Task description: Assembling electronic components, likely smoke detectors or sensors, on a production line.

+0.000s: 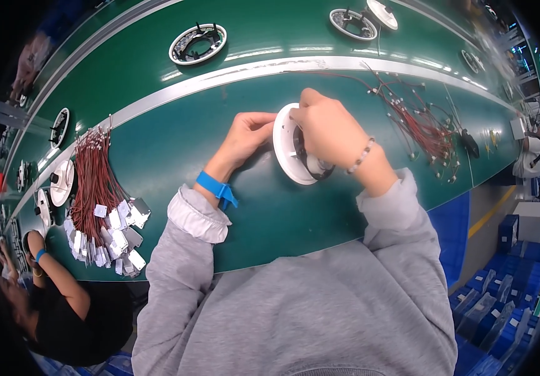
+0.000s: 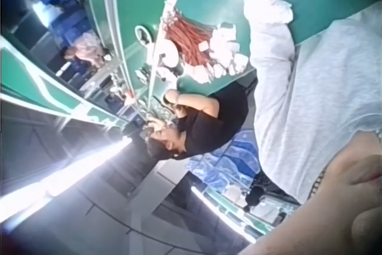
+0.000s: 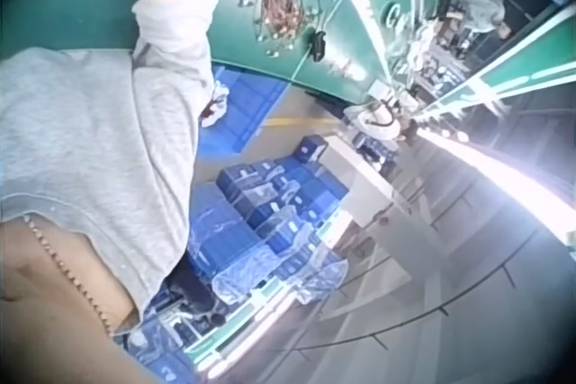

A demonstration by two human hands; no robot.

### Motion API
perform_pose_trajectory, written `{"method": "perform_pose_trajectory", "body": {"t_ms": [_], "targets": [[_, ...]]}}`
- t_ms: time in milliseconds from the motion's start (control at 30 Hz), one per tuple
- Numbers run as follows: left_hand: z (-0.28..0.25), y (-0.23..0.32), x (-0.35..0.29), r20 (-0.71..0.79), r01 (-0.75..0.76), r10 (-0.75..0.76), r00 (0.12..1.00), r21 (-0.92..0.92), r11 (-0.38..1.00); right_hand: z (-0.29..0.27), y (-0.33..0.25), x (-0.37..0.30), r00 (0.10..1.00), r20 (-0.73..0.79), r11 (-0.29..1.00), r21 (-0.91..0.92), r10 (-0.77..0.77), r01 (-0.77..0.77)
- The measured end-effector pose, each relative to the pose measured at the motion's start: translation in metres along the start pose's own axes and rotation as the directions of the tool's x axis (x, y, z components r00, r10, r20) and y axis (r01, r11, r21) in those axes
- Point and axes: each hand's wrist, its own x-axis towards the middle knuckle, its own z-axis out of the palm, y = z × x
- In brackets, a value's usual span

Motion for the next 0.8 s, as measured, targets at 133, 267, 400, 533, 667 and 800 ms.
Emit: {"method": "perform_pose_trajectory", "body": {"t_ms": [133, 267, 400, 533, 667, 800], "targets": [[0.004, -0.001, 0.003, -0.019, -0.012, 0.012, 1.0, -0.018, 1.0, 0.002, 0.008, 0.001, 0.993, -0.121, 0.98, 0.195, -0.001, 0.025], [0.003, 0.002, 0.003, -0.054, -0.008, 0.003, 0.999, -0.1, 0.995, 0.0, 0.006, 0.011, 0.979, -0.201, 0.977, 0.204, -0.025, 0.066], [0.0, 0.002, 0.005, -0.04, 0.026, -0.031, 0.999, -0.138, 0.99, -0.006, 0.013, 0.019, 0.997, -0.078, 0.979, 0.201, -0.028, 0.043], [0.004, 0.003, 0.004, -0.16, 0.042, -0.075, 0.984, -0.202, 0.979, -0.003, 0.034, 0.034, 0.995, 0.002, 0.902, 0.421, -0.104, 0.094], [-0.01, 0.003, 0.001, -0.312, 0.015, -0.031, 0.95, -0.053, 0.998, 0.016, 0.056, 0.042, 0.965, 0.221, 0.73, 0.682, -0.14, -0.051], [-0.06, 0.035, -0.034, -0.546, -0.076, 0.194, 0.815, 0.232, 0.97, 0.018, 0.074, 0.036, 0.816, 0.545, 0.422, 0.796, -0.192, -0.433]]}}
